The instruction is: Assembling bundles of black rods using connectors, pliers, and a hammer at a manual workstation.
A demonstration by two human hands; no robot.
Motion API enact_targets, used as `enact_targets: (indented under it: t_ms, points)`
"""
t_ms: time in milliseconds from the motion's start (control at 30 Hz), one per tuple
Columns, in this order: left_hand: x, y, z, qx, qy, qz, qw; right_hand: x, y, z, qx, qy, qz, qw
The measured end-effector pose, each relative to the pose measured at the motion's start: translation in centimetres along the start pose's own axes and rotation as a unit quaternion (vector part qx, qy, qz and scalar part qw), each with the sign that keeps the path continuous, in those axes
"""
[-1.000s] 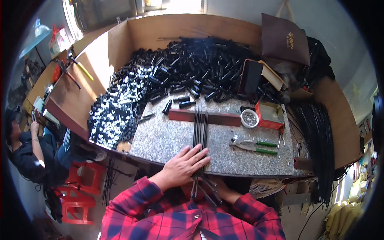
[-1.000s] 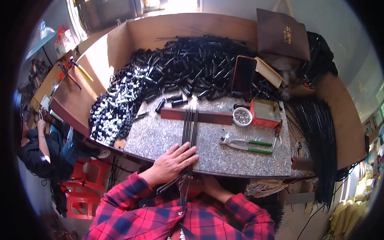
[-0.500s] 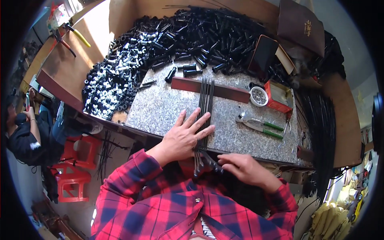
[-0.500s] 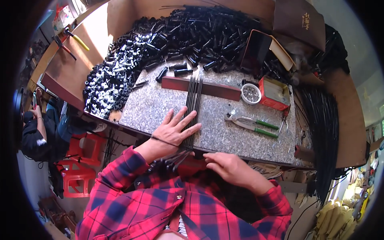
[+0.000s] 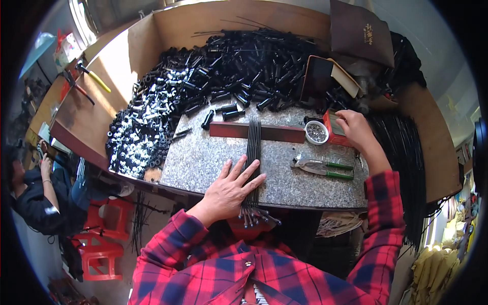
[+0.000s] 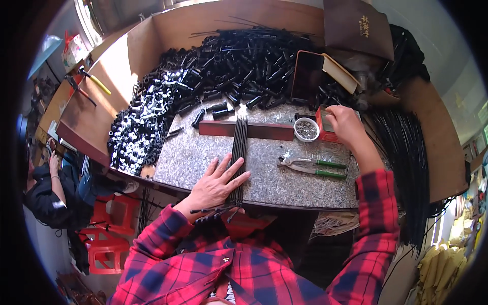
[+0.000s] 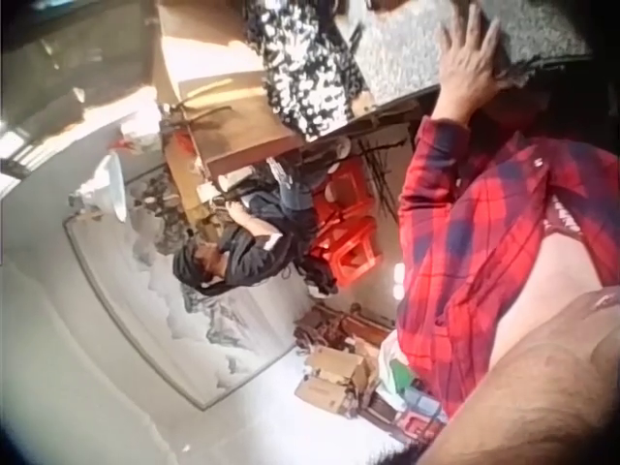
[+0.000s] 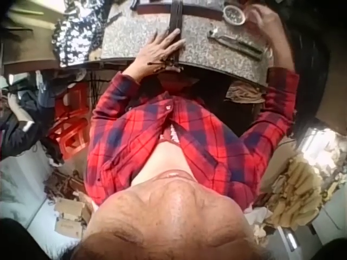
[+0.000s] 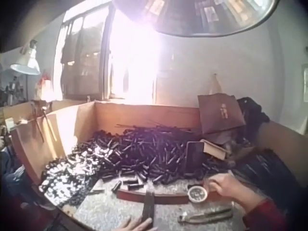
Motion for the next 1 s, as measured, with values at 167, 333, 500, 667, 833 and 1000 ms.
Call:
enact_targets:
  t_ms: [167,333,500,667,833,1000]
  points:
    - [0.2,0.0,0.2,-0.002,0.002,0.036,0.999,-3.6,5.5,3.3,-0.074,-0.076,-0.210,0.972]
    - [0.4,-0.1,-0.1,-0.009,0.004,0.018,1.000,-4.6,6.4,3.6,-0.078,-0.072,-0.205,0.973]
    - [0.0,-0.2,0.1,-0.006,-0.006,0.018,1.000,-4.2,6.7,3.1,-0.060,-0.046,-0.220,0.972]
    - [0.0,-0.2,0.6,0.006,-0.020,-0.007,1.000,-2.5,5.7,2.4,-0.054,0.008,-0.218,0.974]
    - [0.0,-0.1,0.1,0.007,-0.015,0.004,1.000,-2.6,0.4,2.3,0.024,0.087,-0.188,0.978]
    - [0.1,0.0,0.5,-0.005,-0.010,0.012,1.000,-2.6,4.0,3.3,-0.006,0.072,-0.222,0.972]
Point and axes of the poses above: each hand's wrist, its own z-axis towards the middle knuckle, its own x-axis out of the back of the hand, y = z × x, the point moved 7 cm from there along z, towards the middle knuckle, and after that the axes turned 15 degrees about -x, right-handed, at the moved point
